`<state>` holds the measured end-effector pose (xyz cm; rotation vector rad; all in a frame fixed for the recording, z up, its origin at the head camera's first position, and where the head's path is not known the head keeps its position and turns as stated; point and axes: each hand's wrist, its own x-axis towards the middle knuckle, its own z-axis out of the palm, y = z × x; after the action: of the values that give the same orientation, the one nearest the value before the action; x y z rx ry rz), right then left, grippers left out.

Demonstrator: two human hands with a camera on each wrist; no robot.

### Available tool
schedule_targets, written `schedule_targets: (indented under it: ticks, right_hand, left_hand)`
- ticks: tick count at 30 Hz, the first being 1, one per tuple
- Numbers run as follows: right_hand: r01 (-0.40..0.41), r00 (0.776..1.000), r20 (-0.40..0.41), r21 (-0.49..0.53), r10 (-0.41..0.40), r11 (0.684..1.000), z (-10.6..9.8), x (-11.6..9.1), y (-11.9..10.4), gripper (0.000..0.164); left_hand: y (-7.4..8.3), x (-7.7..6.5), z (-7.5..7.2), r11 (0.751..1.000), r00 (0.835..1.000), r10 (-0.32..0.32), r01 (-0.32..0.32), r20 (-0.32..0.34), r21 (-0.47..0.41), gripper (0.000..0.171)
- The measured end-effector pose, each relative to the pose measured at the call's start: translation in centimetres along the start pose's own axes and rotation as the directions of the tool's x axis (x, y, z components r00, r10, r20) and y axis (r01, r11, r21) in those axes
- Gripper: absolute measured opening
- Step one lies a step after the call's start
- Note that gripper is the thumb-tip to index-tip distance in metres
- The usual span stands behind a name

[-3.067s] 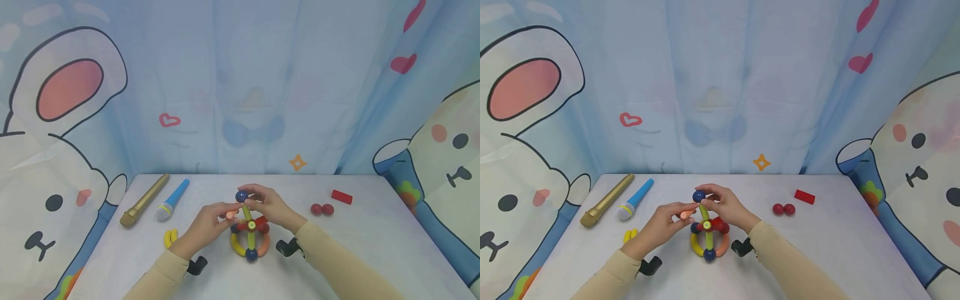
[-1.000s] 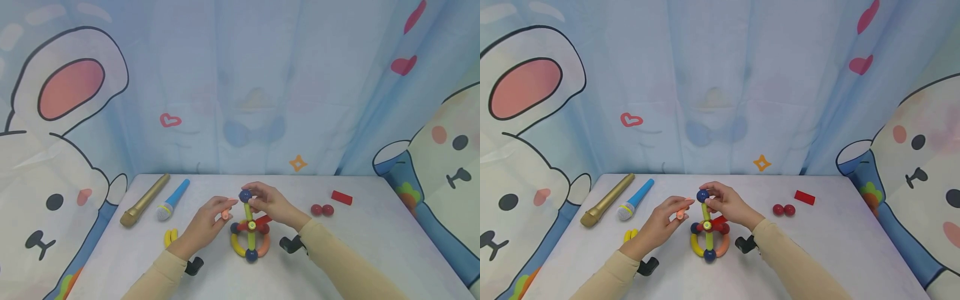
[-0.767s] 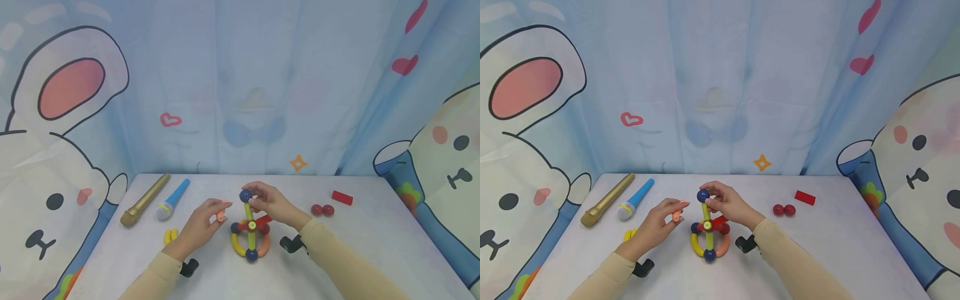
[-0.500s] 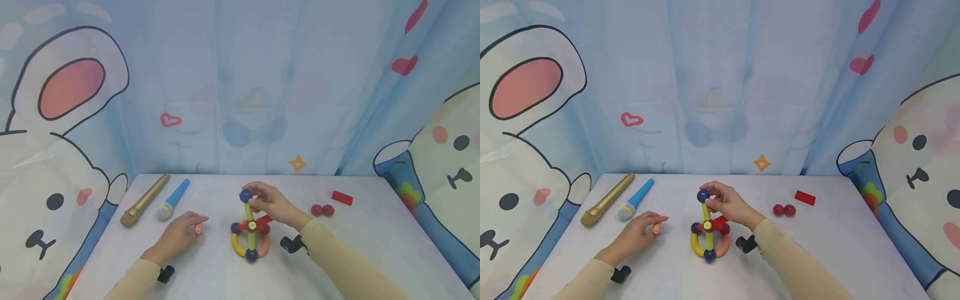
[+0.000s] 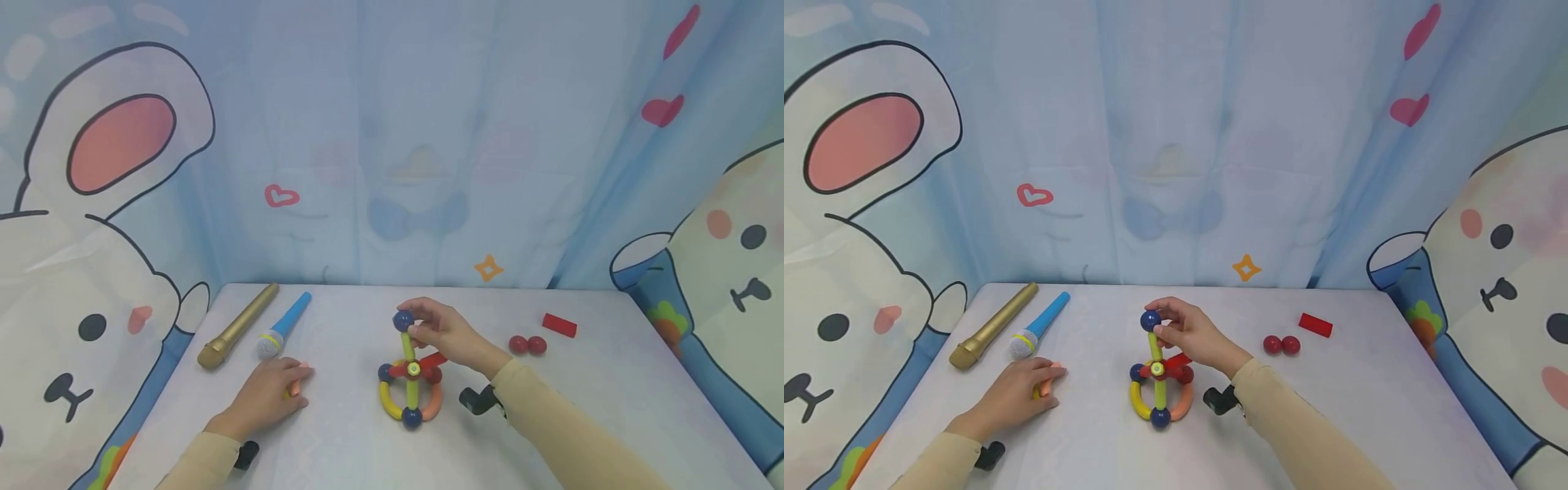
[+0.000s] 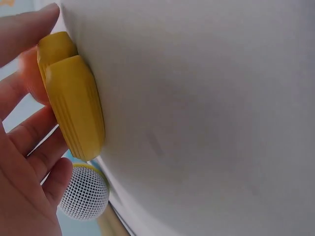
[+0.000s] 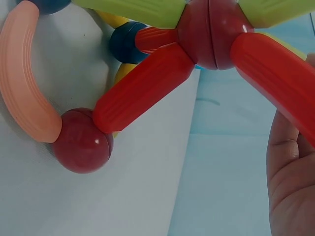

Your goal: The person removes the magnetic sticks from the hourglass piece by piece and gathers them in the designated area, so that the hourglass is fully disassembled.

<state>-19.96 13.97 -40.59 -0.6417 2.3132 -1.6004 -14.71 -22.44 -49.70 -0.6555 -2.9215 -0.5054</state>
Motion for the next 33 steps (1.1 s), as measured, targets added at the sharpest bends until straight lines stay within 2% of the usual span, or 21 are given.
schedule_targets:
  ticks: [4, 9, 16, 24, 29, 33]
  right_hand:
    - [0.005, 1.0, 0.004, 0.002, -0.005, 1.0, 0.0, 0.1, 0.1, 0.042]
    - [-0.004, 1.0, 0.002, 0.008, 0.004, 1.0, 0.0, 0.0, 0.0, 0.042]
    - [0.01, 1.0, 0.004, 0.008, -0.01, 1.0, 0.0, 0.1, 0.1, 0.041]
    - [0.005, 1.0, 0.005, 0.009, -0.005, 1.0, 0.0, 0.3, 0.2, 0.042]
    - [-0.009, 1.0, -0.004, 0.007, 0.009, 1.0, -0.1, 0.3, 0.3, 0.043]
    - [-0.003, 1.0, 0.0, 0.007, 0.003, 1.0, -0.2, 0.1, 0.3, 0.043]
  left_hand:
    - [-0.1, -0.1, -0.2, 0.999, 0.999, -0.037, 0.037, 0.035, -0.026, 0.052]
    - [-0.1, 0.0, -0.5, 0.998, 0.998, -0.047, 0.049, 0.048, -0.047, 0.058]
    - [0.0, 0.4, -0.7, 0.996, 0.994, -0.084, 0.085, 0.069, -0.019, 0.061]
    - [-0.1, 0.4, -1.1, 0.992, 0.991, -0.121, 0.122, 0.06, -0.009, 0.06]
    - [0.0, 0.2, -1.3, 0.995, 0.994, -0.096, 0.097, 0.047, -0.013, 0.064]
    - [1.6, 1.3, -1.6, 0.992, 0.998, -0.059, 0.058, -0.01, -0.115, 0.059]
